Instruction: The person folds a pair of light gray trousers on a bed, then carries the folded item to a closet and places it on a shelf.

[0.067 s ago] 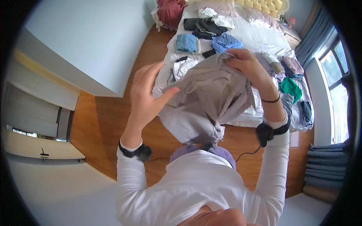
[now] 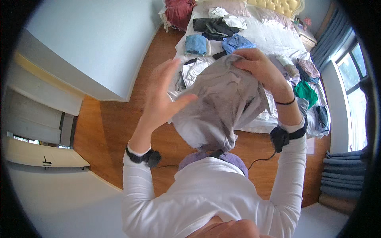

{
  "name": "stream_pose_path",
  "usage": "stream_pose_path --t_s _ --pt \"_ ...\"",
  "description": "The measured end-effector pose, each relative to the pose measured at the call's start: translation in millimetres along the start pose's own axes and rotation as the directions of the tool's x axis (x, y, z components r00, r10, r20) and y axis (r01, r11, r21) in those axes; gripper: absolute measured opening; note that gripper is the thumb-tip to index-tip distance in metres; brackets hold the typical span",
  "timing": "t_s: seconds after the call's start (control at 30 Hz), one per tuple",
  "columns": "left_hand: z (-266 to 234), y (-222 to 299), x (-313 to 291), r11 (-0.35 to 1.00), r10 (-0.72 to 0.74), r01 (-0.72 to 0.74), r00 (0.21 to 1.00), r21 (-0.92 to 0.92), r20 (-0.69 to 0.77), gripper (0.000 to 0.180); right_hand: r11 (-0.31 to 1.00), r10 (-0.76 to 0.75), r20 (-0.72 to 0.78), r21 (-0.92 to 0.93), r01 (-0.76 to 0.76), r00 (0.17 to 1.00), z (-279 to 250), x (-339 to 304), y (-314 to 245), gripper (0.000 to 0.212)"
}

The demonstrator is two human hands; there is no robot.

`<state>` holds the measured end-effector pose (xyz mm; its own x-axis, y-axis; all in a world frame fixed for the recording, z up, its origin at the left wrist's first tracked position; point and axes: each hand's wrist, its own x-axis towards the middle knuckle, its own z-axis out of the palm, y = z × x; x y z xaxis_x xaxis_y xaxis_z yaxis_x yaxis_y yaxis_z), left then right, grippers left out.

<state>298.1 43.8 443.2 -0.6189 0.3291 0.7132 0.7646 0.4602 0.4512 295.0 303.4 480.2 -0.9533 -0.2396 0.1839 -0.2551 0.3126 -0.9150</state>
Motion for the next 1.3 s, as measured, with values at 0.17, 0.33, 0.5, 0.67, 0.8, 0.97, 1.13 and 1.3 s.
stream_pose_path --t_s 0.17,0.33,0.5,0.67,0.8,0.97,1.13,1.3 --pt "31.0 -17.2 8.3 0.63 -0.194 0.604 0.731 -0.489 0.654 0.031 0.991 0.075 0.296 -0.131 -0.037 0.952 -12.4 15.0 -27.0 0.022" --pt "-5.7 -15.8 26.5 0.618 -0.314 0.61 0.77 -0.496 0.555 0.017 0.848 0.122 0.307 -0.527 0.062 0.944 -60.7 12.9 -24.1 0.018" --pt "-38.9 -14.9 63.3 0.803 -0.123 0.374 0.866 -0.464 0.484 0.027 0.705 0.003 0.082 -0.707 0.057 0.997 -91.9 -3.6 1.1 0.017" --pt "-54.5 -29.6 87.2 0.79 -0.182 0.478 0.78 -0.383 0.598 0.026 0.865 0.068 -0.209 -0.475 -0.162 0.976 -131.8 -15.3 11.2 0.03" --pt "-55.1 -47.5 92.4 0.778 -0.217 0.577 0.616 -0.247 0.757 0.029 0.94 -0.139 -0.243 -0.338 0.051 0.96 -153.6 -2.4 1.7 0.037" --pt "-67.2 -75.9 98.6 0.83 -0.317 0.556 0.426 0.032 0.847 0.032 0.944 -0.079 -0.453 -0.321 -0.08 0.888 -145.3 -1.4 -40.6 0.033" --pt "-88.7 -102.6 93.2 0.714 -0.446 0.61 0.775 -0.344 0.448 0.026 0.964 -0.153 -0.452 -0.265 0.031 0.879 -138.0 -3.7 -63.7 0.036" --pt "-67.3 -127.3 155.7 0.885 -0.079 0.001 0.986 0.465 0.148 0.031 0.883 -0.203 -0.405 -0.469 -0.012 0.892 -136.3 6.0 -66.9 0.032"
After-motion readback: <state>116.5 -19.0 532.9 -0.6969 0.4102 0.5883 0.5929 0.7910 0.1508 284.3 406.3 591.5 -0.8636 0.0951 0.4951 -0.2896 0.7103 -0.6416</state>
